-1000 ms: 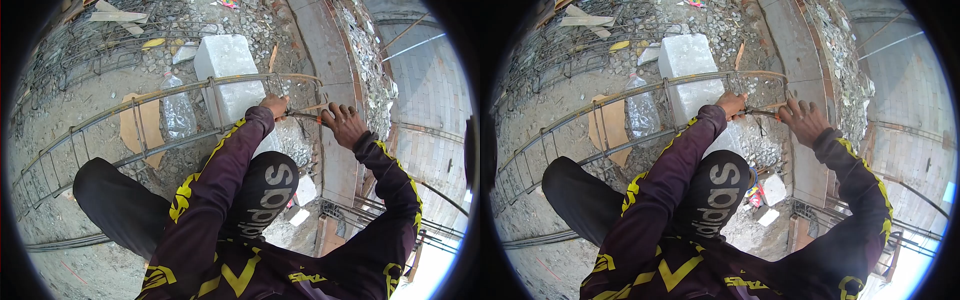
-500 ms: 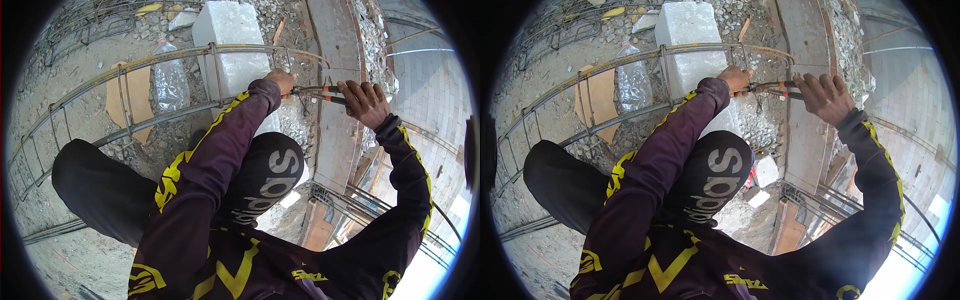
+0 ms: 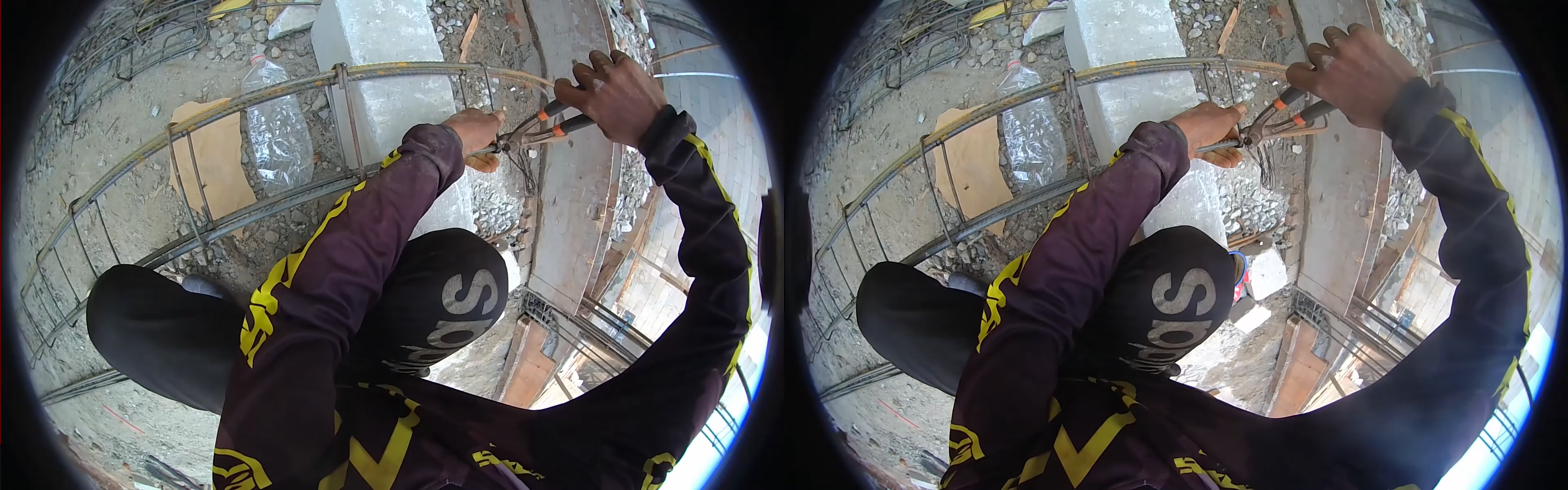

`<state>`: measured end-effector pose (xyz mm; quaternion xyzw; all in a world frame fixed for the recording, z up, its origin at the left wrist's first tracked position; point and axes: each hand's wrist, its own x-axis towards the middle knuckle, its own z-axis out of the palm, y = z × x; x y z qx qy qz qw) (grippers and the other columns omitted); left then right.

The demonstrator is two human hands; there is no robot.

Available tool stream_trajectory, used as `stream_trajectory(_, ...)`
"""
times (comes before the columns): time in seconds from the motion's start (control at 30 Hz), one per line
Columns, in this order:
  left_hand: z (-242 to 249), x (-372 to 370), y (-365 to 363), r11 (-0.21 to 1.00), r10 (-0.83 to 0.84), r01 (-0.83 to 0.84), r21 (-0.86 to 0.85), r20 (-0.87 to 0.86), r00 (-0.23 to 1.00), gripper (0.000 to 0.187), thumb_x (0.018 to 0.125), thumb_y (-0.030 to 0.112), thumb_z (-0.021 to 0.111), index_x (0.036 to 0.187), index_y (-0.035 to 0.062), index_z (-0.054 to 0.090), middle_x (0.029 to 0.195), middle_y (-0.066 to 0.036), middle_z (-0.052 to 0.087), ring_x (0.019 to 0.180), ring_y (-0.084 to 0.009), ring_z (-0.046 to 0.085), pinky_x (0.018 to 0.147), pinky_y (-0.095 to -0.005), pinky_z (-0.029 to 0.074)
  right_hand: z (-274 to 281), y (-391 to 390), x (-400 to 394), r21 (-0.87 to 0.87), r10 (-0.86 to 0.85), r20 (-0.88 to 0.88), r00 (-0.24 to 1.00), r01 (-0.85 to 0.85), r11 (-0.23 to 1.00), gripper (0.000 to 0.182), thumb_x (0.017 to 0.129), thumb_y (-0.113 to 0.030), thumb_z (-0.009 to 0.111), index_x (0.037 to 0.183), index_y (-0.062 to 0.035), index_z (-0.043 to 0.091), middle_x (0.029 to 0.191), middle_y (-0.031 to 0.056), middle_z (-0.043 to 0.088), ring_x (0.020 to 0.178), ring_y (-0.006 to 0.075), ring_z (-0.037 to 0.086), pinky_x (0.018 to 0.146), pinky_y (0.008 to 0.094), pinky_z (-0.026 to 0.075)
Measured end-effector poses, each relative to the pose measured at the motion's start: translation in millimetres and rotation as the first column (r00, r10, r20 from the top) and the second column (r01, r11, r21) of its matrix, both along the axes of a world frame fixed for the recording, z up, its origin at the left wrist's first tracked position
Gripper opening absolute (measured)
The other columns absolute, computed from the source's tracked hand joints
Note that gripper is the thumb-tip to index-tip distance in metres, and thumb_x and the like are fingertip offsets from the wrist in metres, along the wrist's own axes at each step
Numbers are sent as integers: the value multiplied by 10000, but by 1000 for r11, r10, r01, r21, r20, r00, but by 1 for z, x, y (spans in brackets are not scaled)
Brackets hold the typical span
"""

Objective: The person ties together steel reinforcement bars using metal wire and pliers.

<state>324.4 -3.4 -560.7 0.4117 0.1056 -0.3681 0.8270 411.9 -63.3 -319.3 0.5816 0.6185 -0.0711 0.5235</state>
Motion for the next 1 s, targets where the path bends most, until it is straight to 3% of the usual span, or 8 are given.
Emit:
stream_trajectory(0.17,19,-6,1,985,25,-21,172,-22,999,510,982,384,455,886,-100,581,733,-165,649,491,-192,631,400,-268,509,1,-14,0,27,-35,5,999,35,999,418,712,-140,723,1111,-187,608,895,25,656,900,215,646,701,354,495)
stream_trajectory(0.3,1,-1,-5,915,-76,-25,403,233,970,515,969,414,456,831,-56,615,618,-119,636,428,-154,573,395,-285,442,12,-52,-18,90,-510,-76,857,516,852,434,654,-94,673,1082,-156,637,878,97,667,820,295,663,688,401,515)
stream_trajectory(0.4,21,-10,3,833,-101,-46,551,234,967,581,967,457,408,687,6,643,532,-83,615,432,-170,564,524,-324,510,-2,-121,-64,111,-883,-426,198,980,166,429,636,-99,648,1062,-45,637,804,195,655,757,357,645,688,408,502)
stream_trajectory(0.5,19,-9,-4,766,-96,-121,631,298,950,623,965,466,388,596,24,629,521,-85,612,485,-204,597,613,-349,532,-21,-137,-103,137,-884,-466,-17,986,-91,424,650,-97,648,1067,-21,629,776,170,604,718,312,605,696,380,474)
stream_trajectory(0.57,14,-8,-12,768,-88,-106,632,267,960,628,963,465,389,609,9,636,547,-106,624,533,-230,625,658,-358,536,-41,-166,-116,306,-752,-620,224,952,32,450,656,-95,642,1102,-31,633,862,169,619,778,334,629,718,392,485)
stream_trajectory(0.63,6,-4,-18,744,-66,-131,655,268,961,619,963,462,394,634,2,646,563,-119,631,540,-238,629,663,-358,537,-54,-168,-131,349,-780,-600,175,935,-59,474,660,-101,640,1130,-36,630,932,160,627,834,356,638,742,404,496)
stream_trajectory(0.87,22,-7,0,897,-69,16,442,104,992,581,970,476,448,796,-49,625,648,-115,646,438,-159,524,386,-326,406,-76,-194,-116,400,-722,-635,275,916,-3,506,641,-94,628,1145,-60,625,934,131,650,849,355,644,723,401,514)
stream_trajectory(1.0,16,-10,-4,918,-21,-23,396,105,994,558,967,466,472,819,-52,617,650,-123,642,418,-150,502,365,-310,381,-15,-144,-96,388,-712,-470,521,847,363,512,619,-93,645,1130,-70,637,854,120,662,793,338,648,673,412,511)
